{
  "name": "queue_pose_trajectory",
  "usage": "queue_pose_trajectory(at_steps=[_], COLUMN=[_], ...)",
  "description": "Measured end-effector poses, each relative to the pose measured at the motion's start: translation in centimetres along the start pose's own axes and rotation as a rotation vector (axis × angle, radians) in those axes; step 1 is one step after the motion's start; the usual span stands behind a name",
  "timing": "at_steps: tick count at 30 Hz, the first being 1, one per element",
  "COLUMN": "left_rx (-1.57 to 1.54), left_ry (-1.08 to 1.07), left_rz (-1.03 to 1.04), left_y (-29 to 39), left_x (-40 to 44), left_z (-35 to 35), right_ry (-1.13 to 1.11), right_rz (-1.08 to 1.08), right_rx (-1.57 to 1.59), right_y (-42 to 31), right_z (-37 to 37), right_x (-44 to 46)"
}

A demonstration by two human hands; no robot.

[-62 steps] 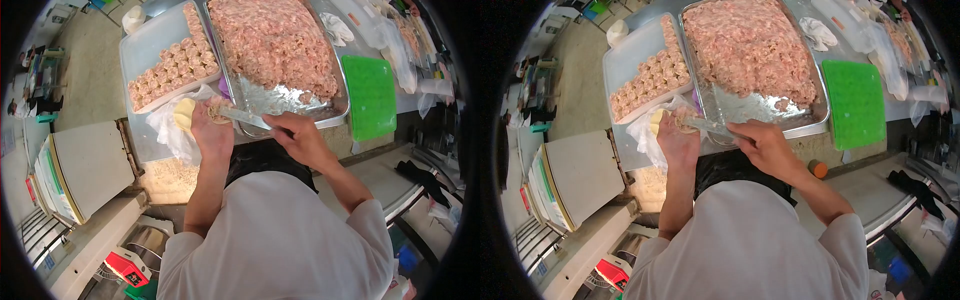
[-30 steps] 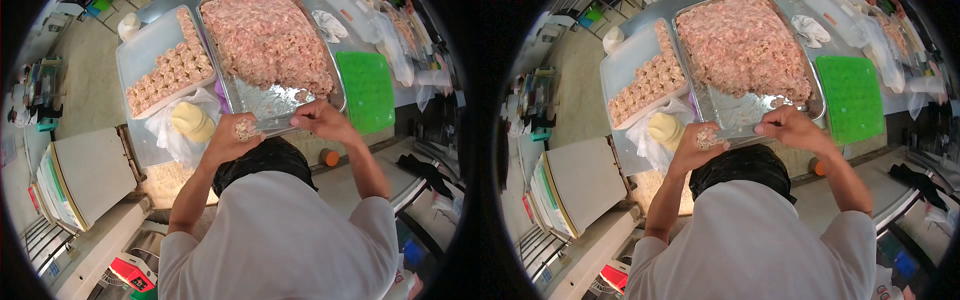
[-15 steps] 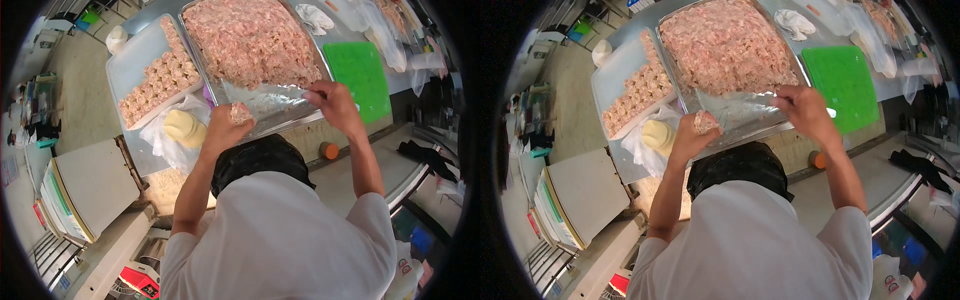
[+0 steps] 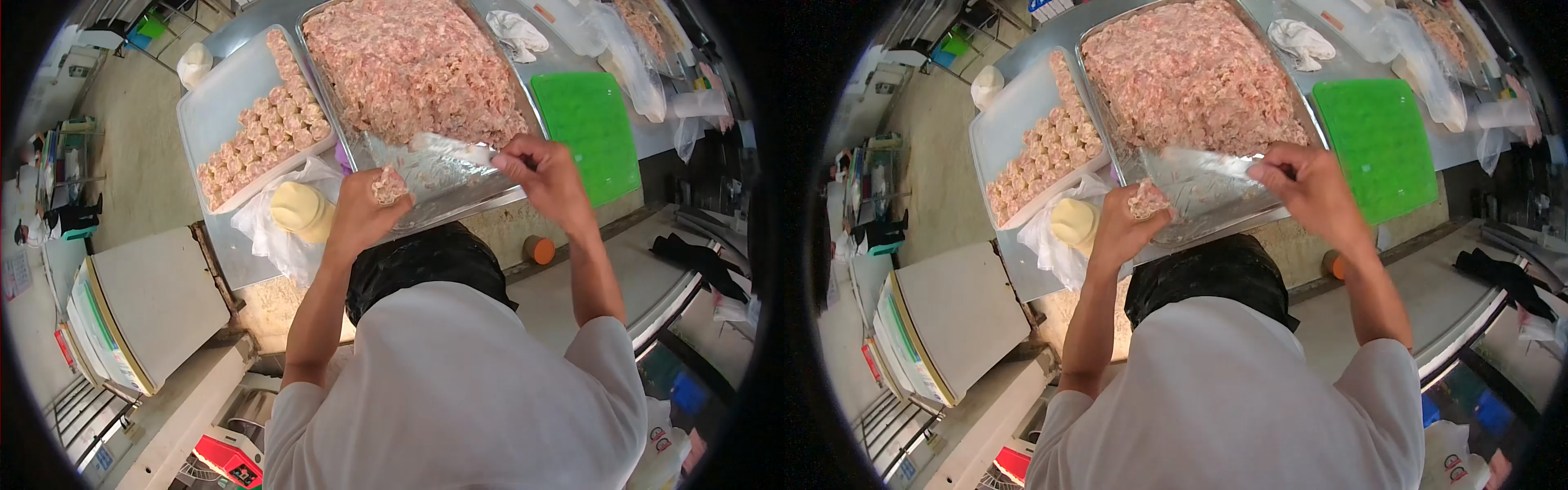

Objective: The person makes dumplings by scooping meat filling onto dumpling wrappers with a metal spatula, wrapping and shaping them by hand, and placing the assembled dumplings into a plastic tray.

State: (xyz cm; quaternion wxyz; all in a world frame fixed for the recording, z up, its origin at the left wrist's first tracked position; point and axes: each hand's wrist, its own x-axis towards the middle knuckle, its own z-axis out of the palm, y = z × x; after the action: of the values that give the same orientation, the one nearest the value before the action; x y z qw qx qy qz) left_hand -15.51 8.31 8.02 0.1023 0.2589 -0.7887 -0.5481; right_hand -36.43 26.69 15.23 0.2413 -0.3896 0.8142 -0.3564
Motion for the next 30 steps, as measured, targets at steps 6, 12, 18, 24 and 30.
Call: queue_pose_trajectory(at_steps=[6,12,18,24,30], left_rx=[-0.028,-0.089,-0.152,-0.143,-0.16], left_ry=[-0.029,-0.036,-0.072,-0.082,-0.115], left_rz=[-0.009,0.064,0.105,0.023,-0.05], left_y=[0.2,0.8,1.2,0.8,1.8], left_x=[0.2,0.2,-0.7,-1.5,-1.6], left_z=[0.2,-0.1,-0.5,-0.5,-0.7], right_ry=[0.008,-0.426,-0.456,-0.4,-0.422], right_rz=[-0.158,0.153,0.096,-0.028,-0.05], right_rx=[0.026,0.329,0.346,0.099,0.163], right_y=[-0.9,2.0,1.3,-1.1,-0.5], right_z=[2.6,3.2,3.8,0.3,2.1], right_x=[0.0,1.4,0.5,1.1,1.2])
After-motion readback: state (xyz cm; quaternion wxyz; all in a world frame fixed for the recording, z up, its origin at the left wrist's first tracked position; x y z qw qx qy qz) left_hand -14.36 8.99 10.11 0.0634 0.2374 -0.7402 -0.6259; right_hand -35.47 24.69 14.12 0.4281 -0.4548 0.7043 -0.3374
